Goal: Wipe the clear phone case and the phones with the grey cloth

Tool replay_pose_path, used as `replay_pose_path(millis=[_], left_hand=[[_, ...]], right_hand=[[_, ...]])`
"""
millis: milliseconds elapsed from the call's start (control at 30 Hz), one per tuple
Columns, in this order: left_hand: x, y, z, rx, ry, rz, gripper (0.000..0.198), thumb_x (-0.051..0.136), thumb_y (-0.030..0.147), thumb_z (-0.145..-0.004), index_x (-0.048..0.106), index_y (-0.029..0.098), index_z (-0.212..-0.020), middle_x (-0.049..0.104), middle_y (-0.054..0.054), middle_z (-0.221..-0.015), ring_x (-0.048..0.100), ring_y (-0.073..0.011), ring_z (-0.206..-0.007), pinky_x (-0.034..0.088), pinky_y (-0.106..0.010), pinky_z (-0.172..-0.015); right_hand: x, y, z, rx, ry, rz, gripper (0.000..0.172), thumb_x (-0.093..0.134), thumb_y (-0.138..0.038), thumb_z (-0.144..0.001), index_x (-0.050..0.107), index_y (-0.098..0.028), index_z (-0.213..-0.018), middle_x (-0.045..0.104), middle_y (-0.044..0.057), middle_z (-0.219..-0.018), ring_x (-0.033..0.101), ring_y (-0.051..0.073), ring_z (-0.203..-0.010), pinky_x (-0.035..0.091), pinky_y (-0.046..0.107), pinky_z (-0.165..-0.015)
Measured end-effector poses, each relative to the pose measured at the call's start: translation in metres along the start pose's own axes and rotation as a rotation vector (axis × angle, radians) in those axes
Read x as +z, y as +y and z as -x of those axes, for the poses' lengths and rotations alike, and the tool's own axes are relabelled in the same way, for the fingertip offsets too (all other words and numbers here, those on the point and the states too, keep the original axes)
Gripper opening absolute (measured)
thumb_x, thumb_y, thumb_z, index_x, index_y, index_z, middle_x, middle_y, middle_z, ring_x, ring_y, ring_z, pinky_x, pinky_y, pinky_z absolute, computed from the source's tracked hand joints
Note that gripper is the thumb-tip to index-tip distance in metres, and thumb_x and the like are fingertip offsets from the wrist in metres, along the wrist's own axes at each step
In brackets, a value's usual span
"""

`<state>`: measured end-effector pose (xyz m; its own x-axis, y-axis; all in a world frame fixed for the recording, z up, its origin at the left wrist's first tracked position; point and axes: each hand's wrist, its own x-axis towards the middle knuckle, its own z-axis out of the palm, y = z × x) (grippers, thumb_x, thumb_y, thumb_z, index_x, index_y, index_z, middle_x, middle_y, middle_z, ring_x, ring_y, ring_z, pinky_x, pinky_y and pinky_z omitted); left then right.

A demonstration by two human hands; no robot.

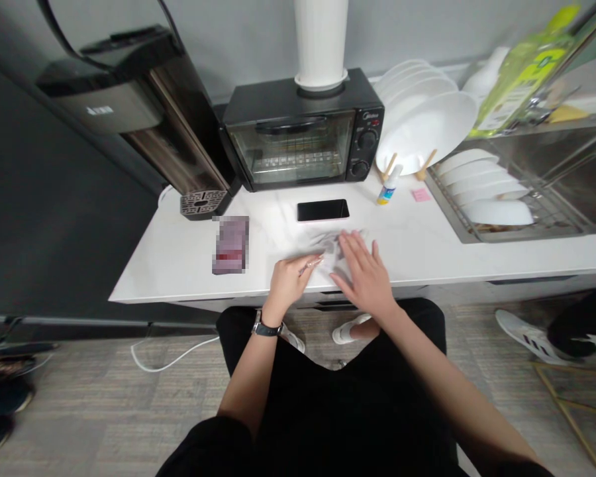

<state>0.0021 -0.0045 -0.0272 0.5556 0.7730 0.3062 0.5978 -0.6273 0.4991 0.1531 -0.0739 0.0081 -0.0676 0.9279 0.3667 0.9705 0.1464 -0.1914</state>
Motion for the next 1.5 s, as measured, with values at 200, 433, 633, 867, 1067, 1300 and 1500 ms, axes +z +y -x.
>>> replay_pose_path(millis=[200,433,633,867,1067,1300,1500], left_hand=[[0.000,0.004,-0.001,0.007,0.008,-0.003,0.024,0.036,0.019,-0.071,0.052,0.022,-0.089,0.059,-0.001,-0.080,0.054,-0.0122,-0.074,0.039,-0.022,-0.064],[0.003,-0.007,0.003,-0.016,-0.015,-0.052,0.017,0.040,0.016,-0.067,0.057,0.014,-0.066,0.059,-0.005,-0.064,0.053,-0.0135,-0.059,0.037,-0.022,-0.056],[-0.003,0.011,-0.003,0.022,-0.011,0.016,0.027,0.034,0.019,-0.073,0.050,0.024,-0.094,0.057,0.002,-0.091,0.052,-0.0100,-0.081,0.037,-0.019,-0.071],[0.002,-0.004,0.001,-0.030,-0.003,-0.045,0.018,0.040,0.018,-0.068,0.057,0.015,-0.067,0.060,-0.005,-0.064,0.054,-0.0136,-0.061,0.037,-0.021,-0.056],[-0.002,0.008,-0.002,0.016,0.002,0.010,0.025,0.035,0.018,-0.072,0.053,0.022,-0.090,0.058,0.001,-0.088,0.053,-0.0105,-0.078,0.038,-0.018,-0.067],[0.000,0.000,0.001,0.001,0.004,-0.022,0.022,0.039,0.015,-0.067,0.056,0.017,-0.081,0.060,-0.003,-0.076,0.054,-0.0122,-0.068,0.038,-0.020,-0.060],[0.001,-0.001,0.002,0.012,-0.001,-0.028,0.023,0.037,0.019,-0.070,0.056,0.018,-0.082,0.060,-0.002,-0.074,0.054,-0.0117,-0.067,0.037,-0.020,-0.059]], right_hand=[[-0.003,0.001,0.000,0.037,0.032,0.019,0.055,0.031,-0.037,-0.072,0.015,-0.015,-0.120,0.020,0.004,-0.123,0.010,0.023,-0.113,0.021,0.044,-0.089],[0.005,-0.027,0.009,-0.160,-0.078,-0.024,0.052,0.031,-0.035,-0.073,0.017,-0.020,-0.120,0.020,-0.002,-0.123,0.010,0.017,-0.113,0.016,0.038,-0.094],[0.002,0.008,0.005,0.123,0.036,0.024,0.058,0.031,-0.033,-0.072,0.008,-0.014,-0.121,0.014,0.004,-0.125,0.005,0.022,-0.113,0.018,0.046,-0.090],[0.009,-0.032,0.012,-0.118,-0.071,-0.019,0.052,0.030,-0.033,-0.072,0.015,-0.020,-0.120,0.020,-0.002,-0.123,0.008,0.018,-0.114,0.018,0.039,-0.093],[0.004,0.006,0.007,0.102,0.033,0.016,0.053,0.029,-0.028,-0.073,0.010,-0.016,-0.121,0.016,0.003,-0.124,0.007,0.020,-0.113,0.017,0.045,-0.091],[0.009,-0.025,0.014,-0.009,-0.046,-0.021,0.051,0.029,-0.030,-0.074,0.012,-0.018,-0.120,0.015,0.000,-0.125,0.007,0.018,-0.114,0.017,0.040,-0.093],[0.008,-0.012,0.015,0.038,-0.012,0.035,0.047,0.028,-0.026,-0.074,0.016,-0.019,-0.120,0.017,0.000,-0.124,0.010,0.017,-0.113,0.015,0.040,-0.093]])
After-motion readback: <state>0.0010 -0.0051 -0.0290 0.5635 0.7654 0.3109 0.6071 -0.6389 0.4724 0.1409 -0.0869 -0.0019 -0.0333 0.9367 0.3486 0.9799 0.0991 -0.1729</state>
